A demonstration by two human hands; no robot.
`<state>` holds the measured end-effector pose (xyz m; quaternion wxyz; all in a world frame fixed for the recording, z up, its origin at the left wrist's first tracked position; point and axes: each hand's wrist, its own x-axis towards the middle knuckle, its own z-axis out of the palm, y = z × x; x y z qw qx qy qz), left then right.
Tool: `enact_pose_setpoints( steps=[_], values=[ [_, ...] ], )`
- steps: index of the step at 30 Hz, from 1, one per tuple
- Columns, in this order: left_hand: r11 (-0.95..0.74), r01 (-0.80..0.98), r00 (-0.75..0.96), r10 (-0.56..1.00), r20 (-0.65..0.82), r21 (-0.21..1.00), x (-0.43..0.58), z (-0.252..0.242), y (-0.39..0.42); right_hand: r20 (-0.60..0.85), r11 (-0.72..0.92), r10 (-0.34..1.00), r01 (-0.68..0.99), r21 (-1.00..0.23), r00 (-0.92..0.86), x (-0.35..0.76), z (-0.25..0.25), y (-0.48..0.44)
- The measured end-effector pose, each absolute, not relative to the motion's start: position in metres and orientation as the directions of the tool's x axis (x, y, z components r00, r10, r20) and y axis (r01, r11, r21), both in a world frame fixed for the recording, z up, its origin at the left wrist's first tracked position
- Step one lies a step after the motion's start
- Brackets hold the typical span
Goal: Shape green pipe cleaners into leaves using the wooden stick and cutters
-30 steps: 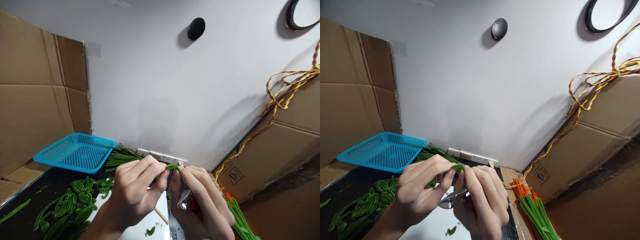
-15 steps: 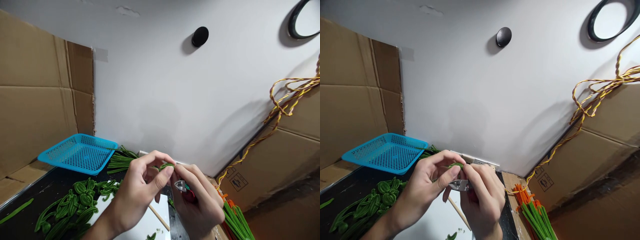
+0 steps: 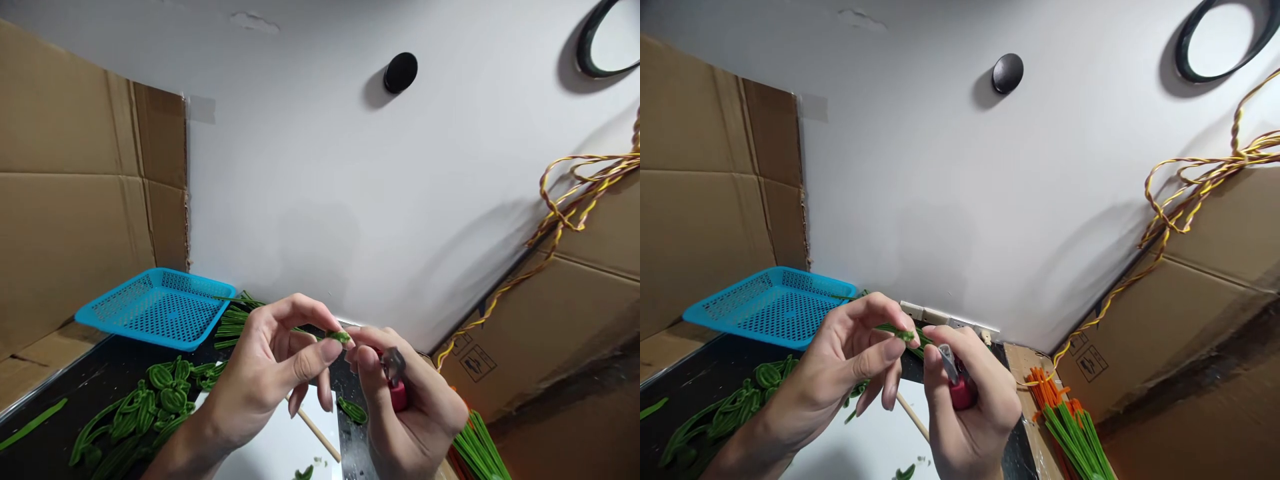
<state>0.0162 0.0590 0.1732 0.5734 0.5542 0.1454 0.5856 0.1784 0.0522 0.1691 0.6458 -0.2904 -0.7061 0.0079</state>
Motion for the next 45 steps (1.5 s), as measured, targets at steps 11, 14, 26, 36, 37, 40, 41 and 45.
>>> enact_pose_setpoints(
  steps=[11,14,26,36,37,40,41,45],
  values=[
    [-0.518,-0.41,0.091,0.795,0.599,0.75,0.013,0.173,0.061,0.832,0.762,0.553,0.431,-0.484,-0.042,0.181,0.177,0.047],
    [-0.552,-0.402,0.064,0.779,0.624,0.731,0.012,0.173,0.062,0.768,0.721,0.637,0.402,-0.564,-0.063,0.18,0.174,0.047],
    [-0.577,-0.41,0.05,0.759,0.649,0.706,0.007,0.177,0.055,0.615,0.611,0.774,0.43,-0.664,-0.151,0.174,0.175,0.046],
    [-0.615,-0.402,0.093,0.71,0.698,0.679,0.007,0.173,0.057,0.757,0.696,0.643,0.502,-0.514,-0.117,0.176,0.17,0.047],
    [-0.604,-0.425,0.101,0.708,0.699,0.674,0.007,0.173,0.058,0.756,0.698,0.641,0.51,-0.503,-0.133,0.176,0.169,0.048],
    [-0.576,-0.49,0.121,0.699,0.705,0.655,0.008,0.173,0.059,0.753,0.717,0.63,0.518,-0.467,-0.193,0.175,0.167,0.051],
    [-0.57,-0.499,0.124,0.698,0.705,0.653,0.008,0.173,0.059,0.755,0.727,0.623,0.509,-0.461,-0.205,0.175,0.166,0.052],
    [-0.573,-0.485,0.122,0.703,0.7,0.66,0.01,0.173,0.06,0.742,0.739,0.636,0.445,-0.507,-0.212,0.171,0.163,0.053]
  ],
)
